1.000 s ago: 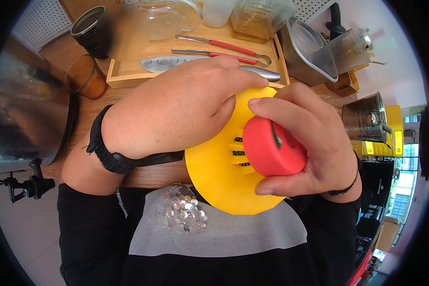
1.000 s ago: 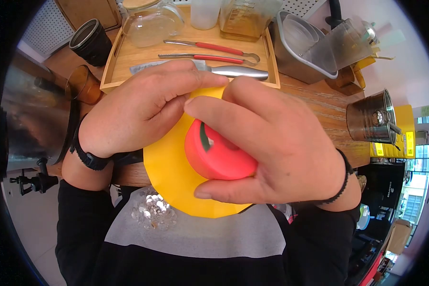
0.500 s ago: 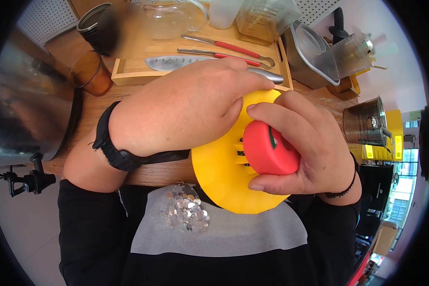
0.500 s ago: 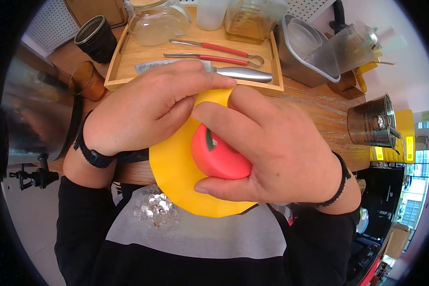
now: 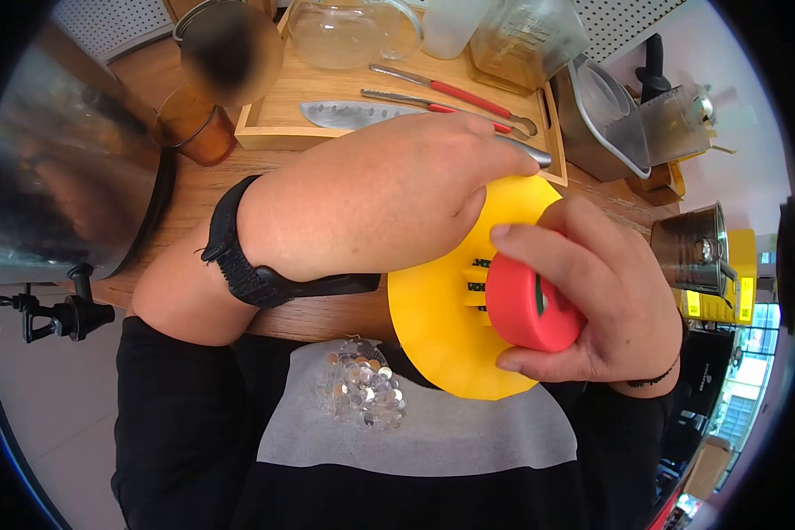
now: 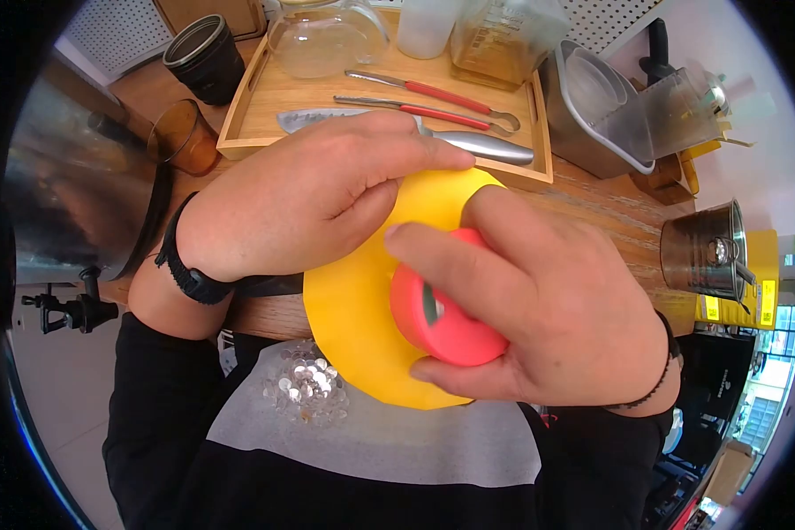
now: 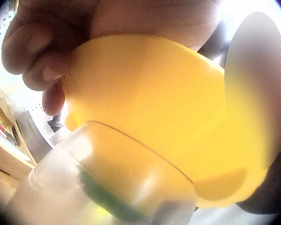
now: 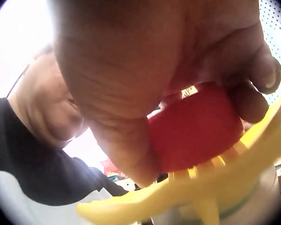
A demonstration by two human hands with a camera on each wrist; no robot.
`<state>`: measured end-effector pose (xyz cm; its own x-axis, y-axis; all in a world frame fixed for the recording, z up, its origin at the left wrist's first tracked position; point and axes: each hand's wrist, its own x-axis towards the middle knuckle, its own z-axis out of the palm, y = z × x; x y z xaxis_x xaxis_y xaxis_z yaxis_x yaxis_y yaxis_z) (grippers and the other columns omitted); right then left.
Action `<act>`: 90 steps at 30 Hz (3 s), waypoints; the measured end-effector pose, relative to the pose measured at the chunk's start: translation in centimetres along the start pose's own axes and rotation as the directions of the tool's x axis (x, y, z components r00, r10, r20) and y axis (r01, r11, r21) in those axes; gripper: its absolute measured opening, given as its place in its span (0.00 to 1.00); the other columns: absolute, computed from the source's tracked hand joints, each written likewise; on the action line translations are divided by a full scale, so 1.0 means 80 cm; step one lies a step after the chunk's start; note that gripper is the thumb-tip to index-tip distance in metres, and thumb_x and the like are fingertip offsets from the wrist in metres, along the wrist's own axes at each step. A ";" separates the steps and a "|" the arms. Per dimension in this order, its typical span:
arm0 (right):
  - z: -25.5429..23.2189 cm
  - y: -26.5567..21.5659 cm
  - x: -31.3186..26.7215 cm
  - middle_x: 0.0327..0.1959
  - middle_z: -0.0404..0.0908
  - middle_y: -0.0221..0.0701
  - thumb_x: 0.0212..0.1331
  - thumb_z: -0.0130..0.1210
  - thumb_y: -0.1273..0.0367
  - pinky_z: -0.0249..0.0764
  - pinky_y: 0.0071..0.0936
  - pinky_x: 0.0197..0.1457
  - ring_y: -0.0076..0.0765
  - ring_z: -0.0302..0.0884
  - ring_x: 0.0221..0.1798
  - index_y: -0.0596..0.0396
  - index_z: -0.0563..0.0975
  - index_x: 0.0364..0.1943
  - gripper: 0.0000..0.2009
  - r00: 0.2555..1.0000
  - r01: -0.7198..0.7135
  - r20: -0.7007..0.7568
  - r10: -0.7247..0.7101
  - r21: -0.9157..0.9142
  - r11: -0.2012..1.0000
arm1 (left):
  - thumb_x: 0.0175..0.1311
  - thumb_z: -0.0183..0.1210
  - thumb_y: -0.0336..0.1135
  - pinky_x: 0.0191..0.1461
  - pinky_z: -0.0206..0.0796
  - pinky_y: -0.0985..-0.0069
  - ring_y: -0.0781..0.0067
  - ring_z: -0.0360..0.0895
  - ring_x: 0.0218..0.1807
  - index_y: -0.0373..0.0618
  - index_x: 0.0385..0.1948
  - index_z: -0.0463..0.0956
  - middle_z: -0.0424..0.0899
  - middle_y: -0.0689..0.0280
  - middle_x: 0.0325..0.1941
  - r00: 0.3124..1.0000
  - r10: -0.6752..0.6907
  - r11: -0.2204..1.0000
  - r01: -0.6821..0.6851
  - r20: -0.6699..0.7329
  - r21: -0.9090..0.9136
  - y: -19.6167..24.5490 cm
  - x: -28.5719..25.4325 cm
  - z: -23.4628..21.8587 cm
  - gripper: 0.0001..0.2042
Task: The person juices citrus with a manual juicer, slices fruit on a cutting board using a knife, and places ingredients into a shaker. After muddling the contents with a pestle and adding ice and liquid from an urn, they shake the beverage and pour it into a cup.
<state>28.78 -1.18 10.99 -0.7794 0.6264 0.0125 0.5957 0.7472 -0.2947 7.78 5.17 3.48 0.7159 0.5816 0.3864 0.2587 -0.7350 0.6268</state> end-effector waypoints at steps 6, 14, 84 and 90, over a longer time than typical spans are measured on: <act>0.011 0.009 0.002 0.41 0.74 0.42 0.40 0.68 0.45 0.75 0.34 0.42 0.47 0.76 0.39 0.53 0.73 0.55 0.39 0.995 -0.012 -0.102 0.014 0.018 1.000 | 0.59 0.47 0.22 0.54 0.68 0.63 0.52 0.75 0.49 0.41 0.53 0.74 0.77 0.54 0.41 1.000 0.016 1.000 -0.016 -0.005 0.007 0.002 0.000 -0.003 0.19; 0.005 0.014 -0.002 0.45 0.73 0.41 0.40 0.71 0.53 0.75 0.33 0.44 0.46 0.76 0.42 0.50 0.75 0.53 0.33 0.985 0.151 -0.098 -0.144 0.068 0.986 | 0.58 0.46 0.22 0.55 0.67 0.63 0.52 0.75 0.51 0.41 0.53 0.74 0.77 0.54 0.43 0.999 -0.024 1.000 0.023 0.037 0.007 0.003 0.000 -0.004 0.19; 0.001 0.011 0.000 0.48 0.73 0.39 0.36 0.71 0.65 0.75 0.34 0.45 0.48 0.75 0.45 0.43 0.77 0.52 0.30 0.984 0.169 -0.068 -0.163 0.102 0.980 | 0.59 0.49 0.20 0.51 0.69 0.67 0.52 0.77 0.47 0.42 0.52 0.75 0.78 0.55 0.41 1.000 0.013 1.000 -0.013 -0.028 -0.008 0.001 -0.001 0.001 0.18; 0.009 0.001 0.003 0.42 0.72 0.38 0.37 0.72 0.61 0.74 0.35 0.41 0.47 0.75 0.41 0.44 0.77 0.51 0.30 0.995 0.057 -0.087 -0.056 0.007 0.998 | 0.60 0.48 0.21 0.50 0.69 0.68 0.53 0.77 0.45 0.43 0.53 0.74 0.77 0.56 0.40 0.999 0.002 1.000 -0.001 -0.039 0.013 0.006 -0.003 0.000 0.19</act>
<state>28.52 -1.12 10.26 -0.7915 0.6007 0.1122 0.5493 0.7799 -0.3001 7.75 4.71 3.67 0.6904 0.5934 0.4138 0.2659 -0.7401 0.6177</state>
